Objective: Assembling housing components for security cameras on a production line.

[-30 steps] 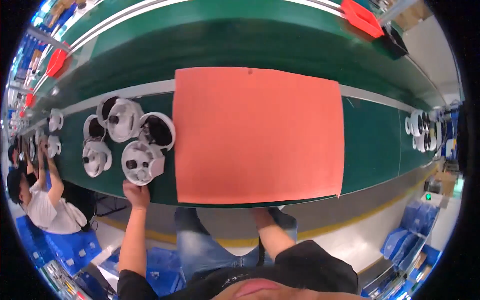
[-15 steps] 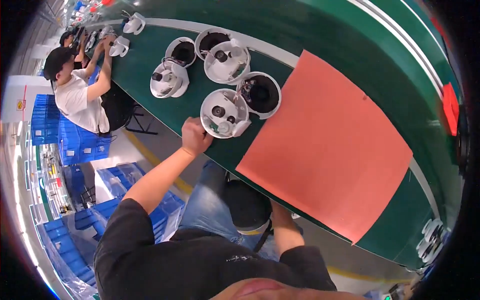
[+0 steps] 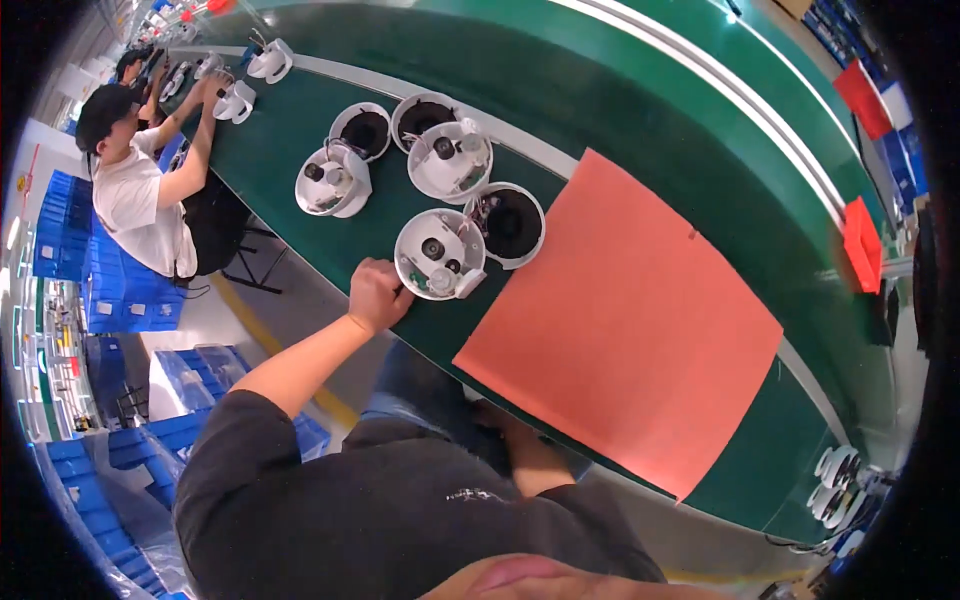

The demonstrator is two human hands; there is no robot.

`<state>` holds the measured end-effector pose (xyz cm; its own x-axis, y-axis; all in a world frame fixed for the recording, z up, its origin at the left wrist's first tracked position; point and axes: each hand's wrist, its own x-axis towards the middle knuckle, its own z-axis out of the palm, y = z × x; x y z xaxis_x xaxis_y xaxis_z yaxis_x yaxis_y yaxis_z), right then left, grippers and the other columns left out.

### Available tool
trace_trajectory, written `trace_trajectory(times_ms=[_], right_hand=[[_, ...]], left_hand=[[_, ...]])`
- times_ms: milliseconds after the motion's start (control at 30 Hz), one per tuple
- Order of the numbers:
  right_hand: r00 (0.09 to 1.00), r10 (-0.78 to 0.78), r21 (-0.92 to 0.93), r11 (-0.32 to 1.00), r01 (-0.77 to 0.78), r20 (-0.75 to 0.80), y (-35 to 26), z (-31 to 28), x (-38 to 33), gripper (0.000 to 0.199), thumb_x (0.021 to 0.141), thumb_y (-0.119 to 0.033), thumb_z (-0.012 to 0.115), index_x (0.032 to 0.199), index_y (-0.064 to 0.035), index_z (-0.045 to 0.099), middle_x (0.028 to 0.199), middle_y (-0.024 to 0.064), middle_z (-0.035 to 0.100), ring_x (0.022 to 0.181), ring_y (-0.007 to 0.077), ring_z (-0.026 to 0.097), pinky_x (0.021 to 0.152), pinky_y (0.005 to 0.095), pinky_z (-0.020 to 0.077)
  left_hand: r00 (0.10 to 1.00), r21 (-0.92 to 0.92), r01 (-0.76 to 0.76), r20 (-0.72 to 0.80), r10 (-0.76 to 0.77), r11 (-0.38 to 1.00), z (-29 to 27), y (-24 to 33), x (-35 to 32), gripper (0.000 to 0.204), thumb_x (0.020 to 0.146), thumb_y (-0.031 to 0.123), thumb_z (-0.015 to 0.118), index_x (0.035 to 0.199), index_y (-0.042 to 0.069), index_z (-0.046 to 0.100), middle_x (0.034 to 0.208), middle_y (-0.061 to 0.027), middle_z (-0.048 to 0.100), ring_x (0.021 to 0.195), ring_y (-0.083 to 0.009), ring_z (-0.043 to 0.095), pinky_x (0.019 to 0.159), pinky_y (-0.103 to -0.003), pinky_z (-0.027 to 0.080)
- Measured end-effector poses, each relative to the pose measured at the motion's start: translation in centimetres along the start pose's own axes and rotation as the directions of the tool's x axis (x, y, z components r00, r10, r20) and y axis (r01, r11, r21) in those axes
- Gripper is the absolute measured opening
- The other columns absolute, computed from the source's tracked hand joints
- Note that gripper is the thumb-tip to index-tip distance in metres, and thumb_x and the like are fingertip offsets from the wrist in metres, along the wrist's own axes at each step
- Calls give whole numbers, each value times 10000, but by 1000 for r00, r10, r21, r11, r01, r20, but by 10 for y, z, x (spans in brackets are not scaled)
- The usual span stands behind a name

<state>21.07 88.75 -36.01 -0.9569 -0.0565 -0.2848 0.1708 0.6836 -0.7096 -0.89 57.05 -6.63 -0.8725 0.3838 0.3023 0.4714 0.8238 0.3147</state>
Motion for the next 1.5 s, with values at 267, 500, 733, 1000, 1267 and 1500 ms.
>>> trace_trajectory(times_ms=[267, 500, 733, 1000, 1267, 1500], right_hand=[[962, -54, -68, 995, 74, 267, 3, 28, 38, 443, 903, -378, 578, 1231, -81, 610, 1226, 225, 613, 1143, 430, 564, 970, 516, 447], [890, -39, -135, 985, 112, 455, 5, 68, 58, 436, 909, -370, 569, 1231, -80, 609, 1224, 228, 615, 1145, 431, 564, 973, 510, 447], [828, 27, -232, 965, 126, 559, 9, 91, 72, 430, 913, -364, 561, 1231, -79, 609, 1223, 231, 616, 1146, 432, 564, 974, 505, 447], [913, 31, -10, 1000, -30, 406, -185, -40, -1, 479, 899, -360, 626, 1255, -44, 569, 1187, 220, 641, 1152, 379, 593, 947, 416, 483], [888, -203, 310, 948, 73, 413, -266, -121, -57, 473, 949, -274, 617, 1318, -1, 507, 1229, 160, 631, 1070, 216, 632, 908, 333, 500], [888, -374, 655, 747, 117, 268, -283, -220, -73, 443, 961, -166, 599, 1370, -39, 487, 1302, 105, 582, 1216, 200, 534, 986, 343, 442]], left_hand=[[1000, -24, 4, 25, -3, 1000, -10, 10, 10, 115, 713, 188, 677, 679, 97, 615, 659, -95, 618, 651, -304, 602, 634, -435, 442], [1000, -79, 2, 30, 0, 997, -1, -1, 1, 151, 721, 202, 672, 686, 74, 601, 668, -121, 616, 663, -333, 600, 630, -451, 438], [1000, -87, 15, -11, -16, 996, 3, 8, 2, 204, 806, 210, 637, 660, 69, 620, 704, -130, 644, 719, -332, 631, 676, -466, 457], [998, 14, 41, -54, -41, 999, 5, 5, -5, 321, 878, 301, 565, 660, 76, 636, 726, -138, 659, 748, -344, 641, 726, -469, 465], [993, 49, 90, -76, -86, 995, -1, 4, -13, 315, 880, 292, 568, 682, 63, 656, 727, -168, 658, 748, -364, 644, 735, -486, 483], [991, 101, 93, -110, -82, 991, 6, 10, -11, 332, 876, 305, 574, 670, 64, 671, 740, -163, 669, 723, -353, 657, 692, -475, 498]])
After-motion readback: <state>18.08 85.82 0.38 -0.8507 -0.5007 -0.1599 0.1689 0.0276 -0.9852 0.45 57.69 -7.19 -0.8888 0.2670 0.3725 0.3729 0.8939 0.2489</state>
